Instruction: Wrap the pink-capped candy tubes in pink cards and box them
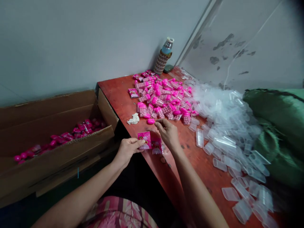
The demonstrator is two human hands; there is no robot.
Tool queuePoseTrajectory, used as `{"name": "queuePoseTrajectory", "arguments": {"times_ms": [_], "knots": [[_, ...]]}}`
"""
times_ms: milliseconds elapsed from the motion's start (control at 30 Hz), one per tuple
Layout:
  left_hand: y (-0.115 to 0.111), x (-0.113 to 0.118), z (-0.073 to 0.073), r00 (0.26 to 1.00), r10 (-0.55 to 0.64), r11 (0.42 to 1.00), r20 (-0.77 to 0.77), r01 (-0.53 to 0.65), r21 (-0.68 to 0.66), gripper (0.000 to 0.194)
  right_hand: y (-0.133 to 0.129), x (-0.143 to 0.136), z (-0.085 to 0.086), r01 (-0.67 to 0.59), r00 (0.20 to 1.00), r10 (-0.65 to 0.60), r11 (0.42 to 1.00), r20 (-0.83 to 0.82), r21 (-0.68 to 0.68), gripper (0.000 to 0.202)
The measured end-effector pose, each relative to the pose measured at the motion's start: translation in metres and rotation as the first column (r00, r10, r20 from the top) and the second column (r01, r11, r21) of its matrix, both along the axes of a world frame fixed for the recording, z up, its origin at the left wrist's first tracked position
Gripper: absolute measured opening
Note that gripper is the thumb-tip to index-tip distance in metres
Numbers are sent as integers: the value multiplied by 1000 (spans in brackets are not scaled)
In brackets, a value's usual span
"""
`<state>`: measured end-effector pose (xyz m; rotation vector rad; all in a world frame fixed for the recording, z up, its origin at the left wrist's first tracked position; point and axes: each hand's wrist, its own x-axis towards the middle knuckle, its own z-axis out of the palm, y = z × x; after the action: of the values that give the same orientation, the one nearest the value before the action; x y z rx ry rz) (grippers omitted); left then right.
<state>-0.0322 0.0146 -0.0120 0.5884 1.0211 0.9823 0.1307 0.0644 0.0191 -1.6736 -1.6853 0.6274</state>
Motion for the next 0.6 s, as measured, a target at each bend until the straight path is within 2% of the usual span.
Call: {"name": "queuePoseTrajectory", "arguments": {"times_ms": [100,167,233,333,433,533,600], "knots": [[1,-7,-2,998,25,998,57,-21,-64,20,24,-4,-6,-58,931,42,998,363,32,24],[2,-12,-3,995,34,994,90,-25,-105,19,32,-9,-13,-120,853,95,993,514,15,26],[4,-16,-2,992,52,990,111,-36,-135,17,32,-12,-19,-162,798,139,987,586,-13,24],[8,-22,-2,985,91,983,143,-66,-173,17,19,-1,-22,-161,772,158,986,616,-51,24],[12,-24,-3,976,117,975,184,-77,-208,18,-2,28,-19,-33,716,74,997,694,-72,24],[15,-23,-6,962,145,968,232,-90,-235,18,-12,55,-12,182,577,-84,983,812,-28,26],[16,-22,-7,952,165,964,259,-100,-244,17,-8,59,-6,198,583,-133,980,801,19,31]]}}
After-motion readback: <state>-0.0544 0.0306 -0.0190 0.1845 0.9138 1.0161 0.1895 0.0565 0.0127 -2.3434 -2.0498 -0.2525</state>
